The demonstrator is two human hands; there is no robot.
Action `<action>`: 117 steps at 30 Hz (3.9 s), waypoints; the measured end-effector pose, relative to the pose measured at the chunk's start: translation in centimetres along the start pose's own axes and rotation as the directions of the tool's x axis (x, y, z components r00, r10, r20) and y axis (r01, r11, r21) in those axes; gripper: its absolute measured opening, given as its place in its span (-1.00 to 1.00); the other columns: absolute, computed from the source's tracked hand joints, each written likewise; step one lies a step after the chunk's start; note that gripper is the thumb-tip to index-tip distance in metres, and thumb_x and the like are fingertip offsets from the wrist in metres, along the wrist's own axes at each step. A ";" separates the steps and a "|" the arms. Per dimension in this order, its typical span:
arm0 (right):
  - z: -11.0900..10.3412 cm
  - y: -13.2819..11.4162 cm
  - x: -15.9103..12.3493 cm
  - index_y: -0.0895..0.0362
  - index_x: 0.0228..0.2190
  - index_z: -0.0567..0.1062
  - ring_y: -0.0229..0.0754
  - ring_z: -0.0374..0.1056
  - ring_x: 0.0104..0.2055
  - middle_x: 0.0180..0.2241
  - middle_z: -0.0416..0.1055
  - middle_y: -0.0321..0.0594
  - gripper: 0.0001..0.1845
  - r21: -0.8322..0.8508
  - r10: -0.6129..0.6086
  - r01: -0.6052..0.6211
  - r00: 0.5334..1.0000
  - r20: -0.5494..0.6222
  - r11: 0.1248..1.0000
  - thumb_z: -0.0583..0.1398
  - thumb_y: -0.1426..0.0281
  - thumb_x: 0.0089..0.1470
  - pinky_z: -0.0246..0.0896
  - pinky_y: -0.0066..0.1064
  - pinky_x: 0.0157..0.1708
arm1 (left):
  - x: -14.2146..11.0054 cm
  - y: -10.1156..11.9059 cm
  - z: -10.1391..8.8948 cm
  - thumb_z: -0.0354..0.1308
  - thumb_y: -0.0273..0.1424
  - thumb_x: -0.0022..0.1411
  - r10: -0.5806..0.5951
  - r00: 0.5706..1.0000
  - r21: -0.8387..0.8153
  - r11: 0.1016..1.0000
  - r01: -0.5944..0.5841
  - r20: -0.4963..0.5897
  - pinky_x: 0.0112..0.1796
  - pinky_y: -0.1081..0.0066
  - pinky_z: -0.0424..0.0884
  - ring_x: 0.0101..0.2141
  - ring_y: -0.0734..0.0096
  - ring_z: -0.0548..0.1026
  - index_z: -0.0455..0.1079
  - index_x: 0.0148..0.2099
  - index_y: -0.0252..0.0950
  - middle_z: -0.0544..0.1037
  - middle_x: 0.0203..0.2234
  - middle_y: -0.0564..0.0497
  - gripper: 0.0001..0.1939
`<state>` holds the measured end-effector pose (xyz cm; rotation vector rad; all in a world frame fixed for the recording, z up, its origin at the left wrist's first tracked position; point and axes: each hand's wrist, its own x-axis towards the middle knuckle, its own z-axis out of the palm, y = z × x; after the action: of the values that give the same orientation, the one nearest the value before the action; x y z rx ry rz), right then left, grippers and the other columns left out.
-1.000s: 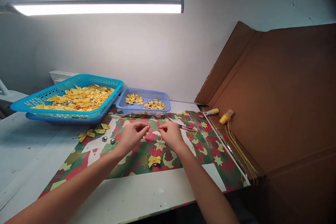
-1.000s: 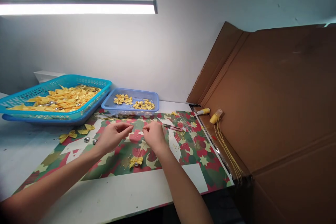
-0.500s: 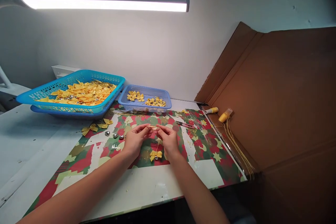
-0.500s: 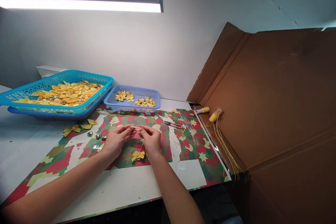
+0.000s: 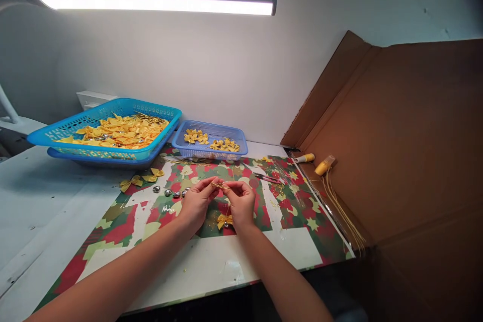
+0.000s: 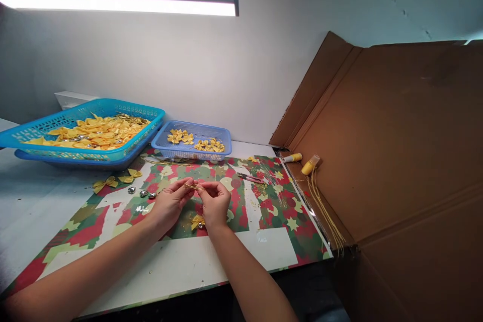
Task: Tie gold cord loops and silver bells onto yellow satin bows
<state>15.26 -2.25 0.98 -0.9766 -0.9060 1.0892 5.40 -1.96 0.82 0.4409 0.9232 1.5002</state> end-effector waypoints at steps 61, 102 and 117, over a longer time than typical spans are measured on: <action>-2.0 -1.2 0.2 0.16 -0.44 0.55 -0.19 0.45 -0.39 -0.43 0.54 -0.18 -0.86 -0.415 -0.323 0.410 0.909 0.265 0.812 0.20 0.36 0.02 0.38 -0.39 -0.35 | -0.5 1.8 -1.3 0.11 -0.25 0.23 0.520 0.615 0.653 0.136 -0.745 0.593 -0.09 0.21 0.29 -0.18 0.24 0.42 0.53 -0.34 -0.20 0.53 -0.33 0.00 -0.78; -4.0 -3.4 1.6 0.13 -0.64 0.44 -0.27 0.31 -0.48 -0.56 0.42 -0.31 -0.89 -0.692 0.226 0.086 0.910 0.348 0.717 0.20 0.52 -0.17 0.15 -0.51 -0.53 | 0.9 3.1 -1.0 0.10 -0.20 0.19 -0.198 0.804 0.780 0.451 -0.433 0.561 -0.44 0.46 0.34 -0.45 0.39 0.43 0.37 -0.34 -0.25 0.49 -0.49 0.06 -0.78; -3.4 -1.8 2.2 0.11 -0.57 0.47 -0.16 0.42 -0.17 -0.23 0.50 -0.16 -0.90 -0.516 -0.009 0.176 0.951 0.310 0.839 0.22 0.53 -0.11 0.29 -0.32 -0.14 | 1.9 1.8 -1.4 0.24 -0.16 0.09 -0.137 0.908 0.651 0.739 -0.172 0.395 -0.43 0.41 0.47 -0.47 0.37 0.50 0.48 -0.33 -0.28 0.56 -0.46 -0.02 -0.73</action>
<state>19.43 -1.02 1.81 -1.2272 -1.5519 0.9228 2.86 -0.43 0.84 1.2659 1.0926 0.9662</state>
